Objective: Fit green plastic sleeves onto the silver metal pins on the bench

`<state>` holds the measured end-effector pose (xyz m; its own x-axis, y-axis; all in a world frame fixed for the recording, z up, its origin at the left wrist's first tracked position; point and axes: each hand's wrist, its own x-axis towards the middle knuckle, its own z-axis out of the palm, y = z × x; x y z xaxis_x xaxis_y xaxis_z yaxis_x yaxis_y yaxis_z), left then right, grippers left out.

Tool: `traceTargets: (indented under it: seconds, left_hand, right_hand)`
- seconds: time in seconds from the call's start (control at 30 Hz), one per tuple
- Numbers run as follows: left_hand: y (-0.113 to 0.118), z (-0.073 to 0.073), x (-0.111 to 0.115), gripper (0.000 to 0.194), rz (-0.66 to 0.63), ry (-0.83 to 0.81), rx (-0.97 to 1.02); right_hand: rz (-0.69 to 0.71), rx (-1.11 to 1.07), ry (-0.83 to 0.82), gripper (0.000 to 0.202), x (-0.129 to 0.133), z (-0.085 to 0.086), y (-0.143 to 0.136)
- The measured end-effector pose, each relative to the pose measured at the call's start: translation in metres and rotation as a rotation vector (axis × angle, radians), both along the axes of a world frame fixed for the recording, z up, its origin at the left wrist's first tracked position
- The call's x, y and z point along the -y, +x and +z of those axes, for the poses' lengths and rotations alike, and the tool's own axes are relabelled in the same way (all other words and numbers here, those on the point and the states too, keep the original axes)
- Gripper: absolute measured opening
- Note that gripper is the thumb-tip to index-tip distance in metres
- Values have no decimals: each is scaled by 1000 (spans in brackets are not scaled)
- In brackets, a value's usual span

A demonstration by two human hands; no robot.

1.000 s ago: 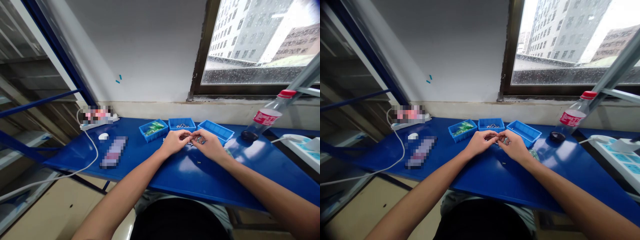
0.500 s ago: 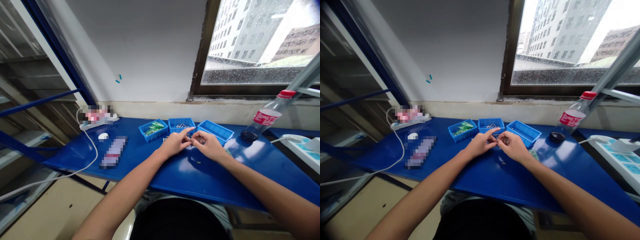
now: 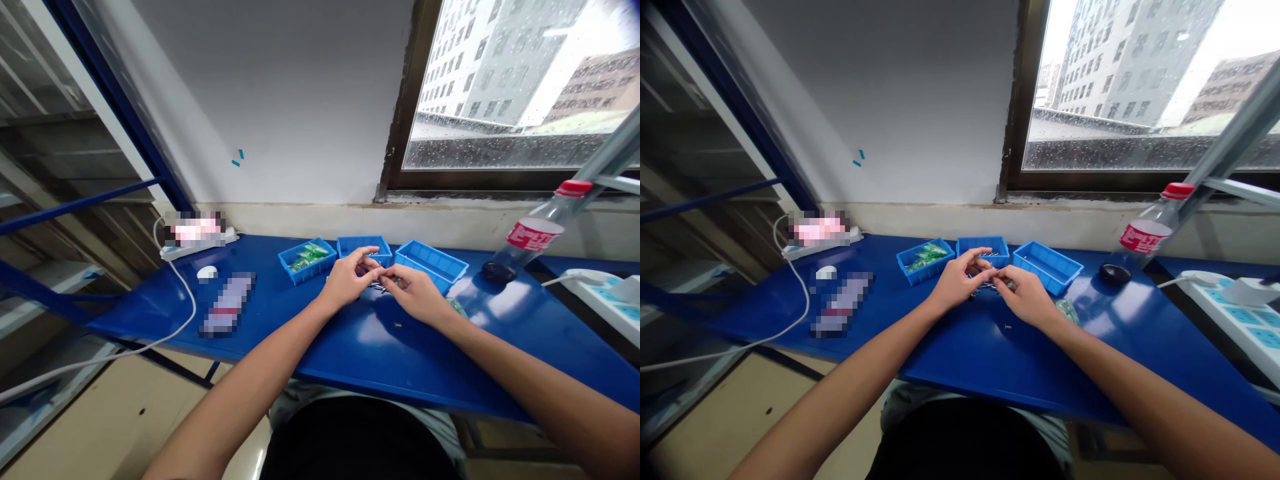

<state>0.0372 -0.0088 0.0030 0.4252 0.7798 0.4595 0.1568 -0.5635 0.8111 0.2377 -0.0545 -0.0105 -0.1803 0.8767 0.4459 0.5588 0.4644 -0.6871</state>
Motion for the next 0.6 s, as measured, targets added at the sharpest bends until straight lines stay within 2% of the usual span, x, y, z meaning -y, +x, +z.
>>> traceTargets:
  seconds: [0.13,0.4,0.5,0.6]
  left_hand:
    - [0,0,-1,23,-5,51,-60]
    - [0,0,-2,22,-26,76,-63]
    - [-2,-2,-3,26,0,133,-143]
    - [-4,-7,-5,27,19,256,-290]
  right_hand:
    - [-62,-75,-54,34,0,0,1]
    - [-93,-135,-101,37,-3,-1,4]
    - [-51,-185,-122,40,-4,-2,3]
    - [-34,-239,-140,43,-7,-3,4]
